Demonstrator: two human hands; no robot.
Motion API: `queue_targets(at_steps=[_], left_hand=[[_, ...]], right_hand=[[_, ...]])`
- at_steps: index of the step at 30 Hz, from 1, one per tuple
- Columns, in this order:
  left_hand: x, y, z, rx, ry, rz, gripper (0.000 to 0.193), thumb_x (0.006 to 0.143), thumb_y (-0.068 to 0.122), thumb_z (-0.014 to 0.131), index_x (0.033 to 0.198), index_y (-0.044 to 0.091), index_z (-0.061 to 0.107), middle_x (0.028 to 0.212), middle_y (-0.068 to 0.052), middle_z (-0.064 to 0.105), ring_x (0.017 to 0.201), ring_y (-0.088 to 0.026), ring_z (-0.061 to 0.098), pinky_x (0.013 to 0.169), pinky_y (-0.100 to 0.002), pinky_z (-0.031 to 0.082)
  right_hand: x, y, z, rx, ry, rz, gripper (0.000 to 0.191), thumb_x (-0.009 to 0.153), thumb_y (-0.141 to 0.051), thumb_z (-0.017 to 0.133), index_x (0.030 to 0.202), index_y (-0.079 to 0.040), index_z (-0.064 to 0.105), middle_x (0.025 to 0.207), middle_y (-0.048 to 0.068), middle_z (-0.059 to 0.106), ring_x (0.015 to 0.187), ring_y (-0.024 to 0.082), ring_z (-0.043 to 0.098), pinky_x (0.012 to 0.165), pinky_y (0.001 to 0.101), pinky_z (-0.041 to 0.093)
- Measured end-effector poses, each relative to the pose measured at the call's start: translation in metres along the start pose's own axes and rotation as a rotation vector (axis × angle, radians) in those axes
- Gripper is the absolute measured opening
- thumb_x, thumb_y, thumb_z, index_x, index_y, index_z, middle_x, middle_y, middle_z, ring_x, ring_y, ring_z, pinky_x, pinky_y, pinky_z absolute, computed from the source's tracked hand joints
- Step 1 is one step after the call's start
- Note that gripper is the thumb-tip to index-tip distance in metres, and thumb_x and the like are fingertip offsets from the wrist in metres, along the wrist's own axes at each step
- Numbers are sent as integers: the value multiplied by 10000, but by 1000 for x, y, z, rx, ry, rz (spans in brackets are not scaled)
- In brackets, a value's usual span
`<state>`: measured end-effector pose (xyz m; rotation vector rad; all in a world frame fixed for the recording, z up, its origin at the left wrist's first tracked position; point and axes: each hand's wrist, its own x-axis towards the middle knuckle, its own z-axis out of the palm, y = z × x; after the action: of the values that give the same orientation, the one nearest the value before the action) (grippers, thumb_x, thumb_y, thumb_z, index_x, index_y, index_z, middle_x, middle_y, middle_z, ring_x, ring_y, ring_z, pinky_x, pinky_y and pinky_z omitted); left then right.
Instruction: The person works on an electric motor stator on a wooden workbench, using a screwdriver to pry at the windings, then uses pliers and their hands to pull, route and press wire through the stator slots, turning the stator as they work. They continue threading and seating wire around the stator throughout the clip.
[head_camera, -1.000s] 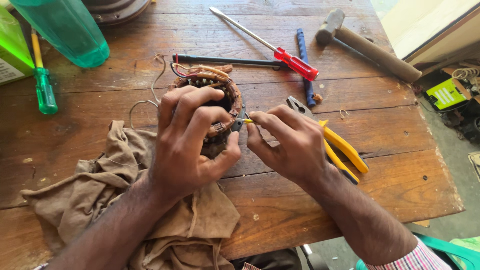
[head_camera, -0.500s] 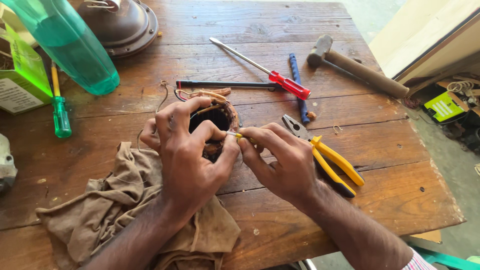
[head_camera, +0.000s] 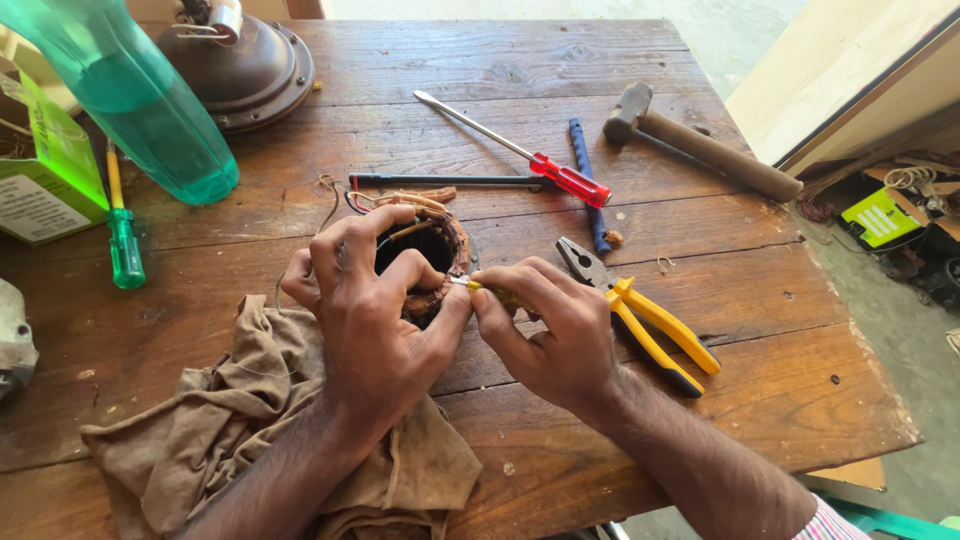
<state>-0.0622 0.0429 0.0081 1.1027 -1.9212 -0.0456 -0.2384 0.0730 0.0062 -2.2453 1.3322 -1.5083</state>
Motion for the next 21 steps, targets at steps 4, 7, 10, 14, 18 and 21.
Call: queue_targets(at_steps=[4, 7, 10, 14, 18, 21], left_hand=[[0, -2, 0, -39, 16, 5, 194, 770, 287, 843, 789, 133, 726, 1354, -51, 609, 1330, -289, 418, 1088, -536, 193], [0, -4, 0, -84, 27, 4, 184, 758, 286, 849, 799, 132, 757, 1342, -55, 617, 1312, -286, 424, 1090, -531, 197], [-2, -5, 2, -95, 41, 2, 163, 762, 266, 858, 775, 131, 766, 1323, -45, 641, 1308, -276, 434, 1097, -522, 199], [-4, -7, 3, -97, 63, 77, 154, 829, 241, 851, 846, 112, 770, 1347, -38, 648, 1337, -273, 432, 1142, -462, 241], [-4, -9, 2, -85, 58, 132, 135, 855, 218, 846, 842, 110, 767, 1330, -54, 638, 1314, -284, 442, 1126, -453, 244], [-2, -9, 0, -53, 47, 133, 155, 838, 236, 855, 815, 116, 760, 1283, -44, 653, 1279, -271, 476, 1080, -473, 235]], right_hand=[[0, 0, 1, 9, 0, 29, 134, 929, -50, 740, 1056, -12, 721, 882, 92, 728, 732, 140, 724, 652, 274, 571], [-1, -1, 1, 23, 10, 17, 132, 937, -48, 734, 1063, -12, 714, 900, 93, 727, 762, 144, 733, 675, 276, 578], [-1, -1, 1, 23, 14, 25, 129, 935, -42, 731, 1059, -11, 717, 887, 94, 721, 753, 148, 727, 669, 280, 573], [-2, 0, 3, 19, 20, 38, 130, 935, -54, 731, 1058, -13, 717, 893, 95, 728, 763, 147, 735, 678, 280, 581], [-3, 5, 4, 0, 35, 78, 134, 932, -86, 741, 1024, -13, 678, 880, 87, 736, 778, 145, 754, 698, 287, 602], [-1, 10, 3, -35, 18, 105, 133, 921, -97, 750, 985, -20, 661, 858, 83, 744, 763, 142, 760, 687, 289, 609]])
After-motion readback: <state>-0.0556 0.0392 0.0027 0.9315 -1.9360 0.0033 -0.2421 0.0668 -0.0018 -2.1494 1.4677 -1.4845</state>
